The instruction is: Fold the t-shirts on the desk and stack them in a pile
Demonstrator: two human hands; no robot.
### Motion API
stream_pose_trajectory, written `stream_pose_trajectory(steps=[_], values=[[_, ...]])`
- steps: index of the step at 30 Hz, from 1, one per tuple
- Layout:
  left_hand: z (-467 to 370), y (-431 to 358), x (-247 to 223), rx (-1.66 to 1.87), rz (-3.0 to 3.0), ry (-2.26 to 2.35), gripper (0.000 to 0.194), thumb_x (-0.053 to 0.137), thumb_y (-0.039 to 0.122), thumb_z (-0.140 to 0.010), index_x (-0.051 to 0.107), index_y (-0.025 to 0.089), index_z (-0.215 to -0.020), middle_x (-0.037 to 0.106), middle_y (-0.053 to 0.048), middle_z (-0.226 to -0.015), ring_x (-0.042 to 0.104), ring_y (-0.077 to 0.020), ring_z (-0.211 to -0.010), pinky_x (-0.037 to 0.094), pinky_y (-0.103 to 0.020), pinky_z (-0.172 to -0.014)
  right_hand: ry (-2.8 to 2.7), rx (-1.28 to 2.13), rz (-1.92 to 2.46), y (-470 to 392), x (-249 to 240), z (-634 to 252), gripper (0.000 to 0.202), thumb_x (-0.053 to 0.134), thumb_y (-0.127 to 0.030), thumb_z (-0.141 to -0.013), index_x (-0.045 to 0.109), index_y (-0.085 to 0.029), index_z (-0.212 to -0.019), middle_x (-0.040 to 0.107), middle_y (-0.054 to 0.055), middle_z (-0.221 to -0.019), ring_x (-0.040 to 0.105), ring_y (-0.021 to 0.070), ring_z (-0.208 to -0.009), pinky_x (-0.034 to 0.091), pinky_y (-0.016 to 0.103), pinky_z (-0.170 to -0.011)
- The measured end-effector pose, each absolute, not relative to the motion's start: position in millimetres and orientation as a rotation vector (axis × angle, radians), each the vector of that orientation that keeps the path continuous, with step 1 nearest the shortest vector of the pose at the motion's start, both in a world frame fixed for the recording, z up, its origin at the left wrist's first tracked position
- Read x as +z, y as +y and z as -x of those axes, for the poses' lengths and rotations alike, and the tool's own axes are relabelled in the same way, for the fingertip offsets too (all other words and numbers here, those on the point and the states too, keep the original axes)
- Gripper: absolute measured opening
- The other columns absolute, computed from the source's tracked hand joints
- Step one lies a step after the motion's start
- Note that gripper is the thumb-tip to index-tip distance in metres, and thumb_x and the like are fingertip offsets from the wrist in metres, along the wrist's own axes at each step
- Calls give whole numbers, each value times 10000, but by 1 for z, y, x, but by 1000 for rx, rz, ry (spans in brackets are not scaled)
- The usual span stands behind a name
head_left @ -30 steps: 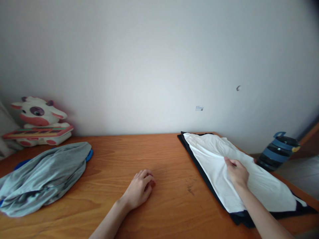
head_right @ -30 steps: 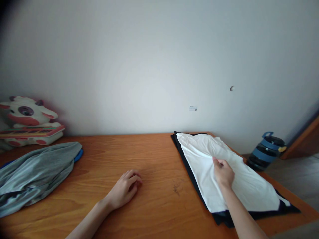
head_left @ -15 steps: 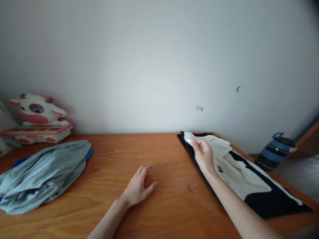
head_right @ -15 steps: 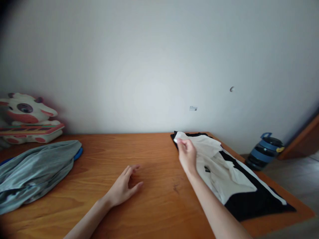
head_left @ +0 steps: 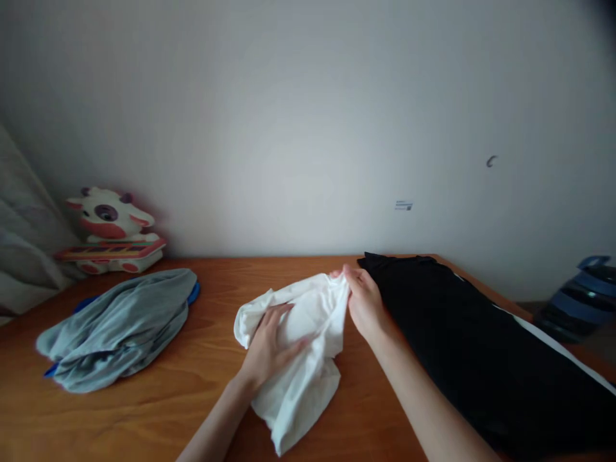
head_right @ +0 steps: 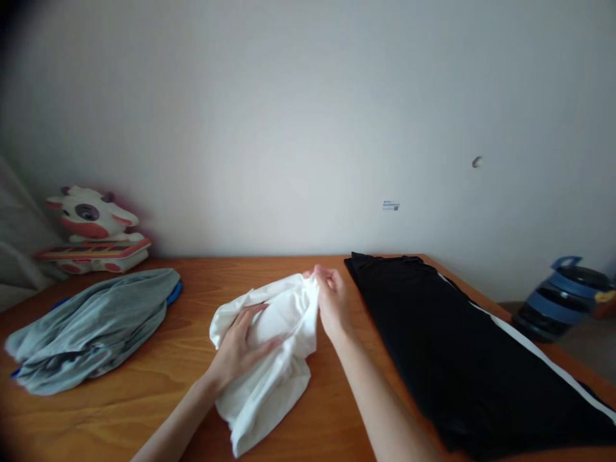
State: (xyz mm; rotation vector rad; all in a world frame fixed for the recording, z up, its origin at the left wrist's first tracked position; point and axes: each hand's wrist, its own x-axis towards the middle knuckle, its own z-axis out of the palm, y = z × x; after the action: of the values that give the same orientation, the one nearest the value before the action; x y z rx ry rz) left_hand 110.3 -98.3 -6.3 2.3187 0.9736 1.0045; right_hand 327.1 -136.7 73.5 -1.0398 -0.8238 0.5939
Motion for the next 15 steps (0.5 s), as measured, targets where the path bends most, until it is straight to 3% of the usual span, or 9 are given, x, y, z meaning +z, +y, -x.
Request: stream_pose_trajectory(steps=[1, 3, 4, 6, 9, 11, 15], values=[[-110, -100, -7, 919, -2389, 994, 856, 779, 620, -754, 466, 246, -1458, 565, -161, -1435, 526, -409, -1357, 429, -614, -1133, -916, 502, 1261, -135, 53, -337, 524, 650, -772, -774, 585, -253, -794, 753, 52, -805, 720, 267, -876, 547, 430, -863], [-112, -105, -8, 744, -2477, 1066, 1157, 876, 678, -566, 411, 239, -1531, 495, -214, -1497, 466, -500, -1382, 412, -673, -1110, -976, 483, 1378, -135, 17, -349, 554, 728, -779, -677, 639, -238, -756, 747, 93, -815, 696, 311, -900, 519, 471, -904], [-114, -107, -8, 667, -2486, 1111, 1205, 896, 668, -531, 401, 248, -1546, 489, -227, -1498, 476, -523, -1363, 425, -682, -1086, -1011, 487, 1399, -138, 2, -351, 570, 749, -790, -627, 655, -239, -737, 747, 103, -837, 686, 322, -912, 506, 485, -928], [-118, -112, -7, 576, -2476, 1188, 1014, 881, 546, -633, 459, 265, -1511, 533, -223, -1442, 560, -507, -1277, 478, -649, -1033, -1092, 471, 1409, -144, -19, -352, 561, 751, -779, -621, 681, -239, -753, 748, 120, -922, 671, 335, -981, 477, 495, -987], [-120, -113, -4, 583, -2472, 1208, 622, 711, 183, -768, 584, 260, -1372, 603, -185, -1319, 647, -410, -1156, 523, -553, -990, -1145, 344, 1456, -149, -38, -356, 520, 662, -727, -747, 685, -238, -921, 733, 130, -1076, 657, 323, -1085, 474, 482, -1023], [-115, -108, -1, 668, -2447, 1177, 636, 629, 45, -714, 612, 271, -1309, 581, -158, -1350, 633, -367, -1181, 519, -519, -1005, -1030, 331, 1511, -150, -48, -365, 533, 634, -719, -752, 650, -239, -983, 731, 136, -1082, 667, 331, -1085, 506, 487, -990], [-82, -89, 19, 1083, -2241, 1253, 729, 549, -30, -636, 602, 297, -1284, 561, -98, -1365, 574, -301, -1257, 479, -481, -1084, -783, 500, 1560, -145, -66, -387, 564, 680, -709, -653, 608, -262, -989, 738, 147, -1045, 722, 358, -964, 584, 510, -861]])
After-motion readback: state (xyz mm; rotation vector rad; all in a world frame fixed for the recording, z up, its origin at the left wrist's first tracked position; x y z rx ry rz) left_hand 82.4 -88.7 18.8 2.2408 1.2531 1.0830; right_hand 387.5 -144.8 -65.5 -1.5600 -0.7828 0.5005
